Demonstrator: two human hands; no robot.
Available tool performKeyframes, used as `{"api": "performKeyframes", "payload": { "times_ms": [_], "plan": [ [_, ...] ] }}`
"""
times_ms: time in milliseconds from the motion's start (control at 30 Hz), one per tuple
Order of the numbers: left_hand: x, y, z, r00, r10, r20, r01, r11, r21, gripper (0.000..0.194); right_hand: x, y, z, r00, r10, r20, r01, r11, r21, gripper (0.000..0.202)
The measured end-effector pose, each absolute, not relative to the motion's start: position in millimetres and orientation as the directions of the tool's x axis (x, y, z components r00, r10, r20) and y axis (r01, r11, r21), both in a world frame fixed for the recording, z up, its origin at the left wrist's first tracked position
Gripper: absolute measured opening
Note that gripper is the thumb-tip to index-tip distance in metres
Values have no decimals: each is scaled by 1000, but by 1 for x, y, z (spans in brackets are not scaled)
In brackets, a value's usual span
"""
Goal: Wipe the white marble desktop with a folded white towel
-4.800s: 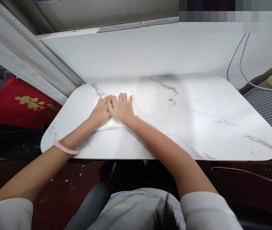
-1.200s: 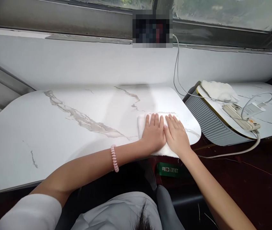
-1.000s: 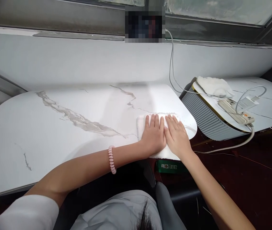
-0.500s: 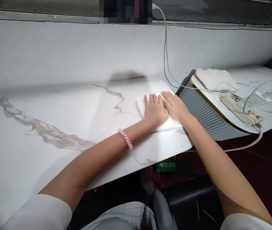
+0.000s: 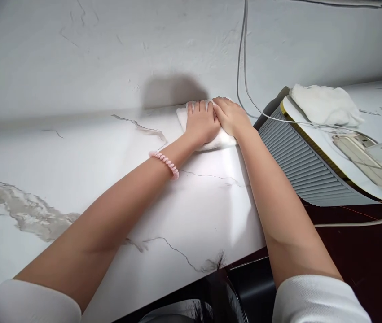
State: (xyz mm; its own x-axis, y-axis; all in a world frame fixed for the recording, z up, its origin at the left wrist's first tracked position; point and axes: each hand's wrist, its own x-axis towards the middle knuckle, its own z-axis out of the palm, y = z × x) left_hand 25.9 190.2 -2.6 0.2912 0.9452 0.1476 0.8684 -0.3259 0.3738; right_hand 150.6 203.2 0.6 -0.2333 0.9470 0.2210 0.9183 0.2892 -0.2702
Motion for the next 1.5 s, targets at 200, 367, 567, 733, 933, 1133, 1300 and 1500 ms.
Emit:
{"api": "performKeyframes", "payload": {
  "times_ms": [200,367,567,733,933,1133,1300,1500],
  "plan": [
    [22,174,0,277,952,130,888,-305,344,58,150,191,-4,-248,944,220,918,301,-258,64],
    [10,125,9,318,942,103,901,-335,278,59,149,145,-11,-232,946,225,913,291,-287,62],
    [-2,43,8,399,909,122,878,-417,234,60,140,49,-13,-165,947,275,924,246,-291,59],
    [-29,-17,12,492,865,94,840,-501,207,60,110,-27,-11,-119,954,275,957,184,-224,62],
    [-73,-56,13,510,858,68,840,-513,175,61,65,-68,-8,-133,969,206,973,167,-157,68],
    [-94,-56,11,464,883,65,865,-468,179,61,41,-57,-11,-165,962,218,961,206,-183,64],
    [-99,0,10,394,917,65,894,-399,204,60,38,10,-10,-241,933,268,926,304,-224,60],
    [-108,104,8,360,930,75,896,-367,252,58,28,118,-5,-253,923,290,886,341,-314,47]
  ]
}}
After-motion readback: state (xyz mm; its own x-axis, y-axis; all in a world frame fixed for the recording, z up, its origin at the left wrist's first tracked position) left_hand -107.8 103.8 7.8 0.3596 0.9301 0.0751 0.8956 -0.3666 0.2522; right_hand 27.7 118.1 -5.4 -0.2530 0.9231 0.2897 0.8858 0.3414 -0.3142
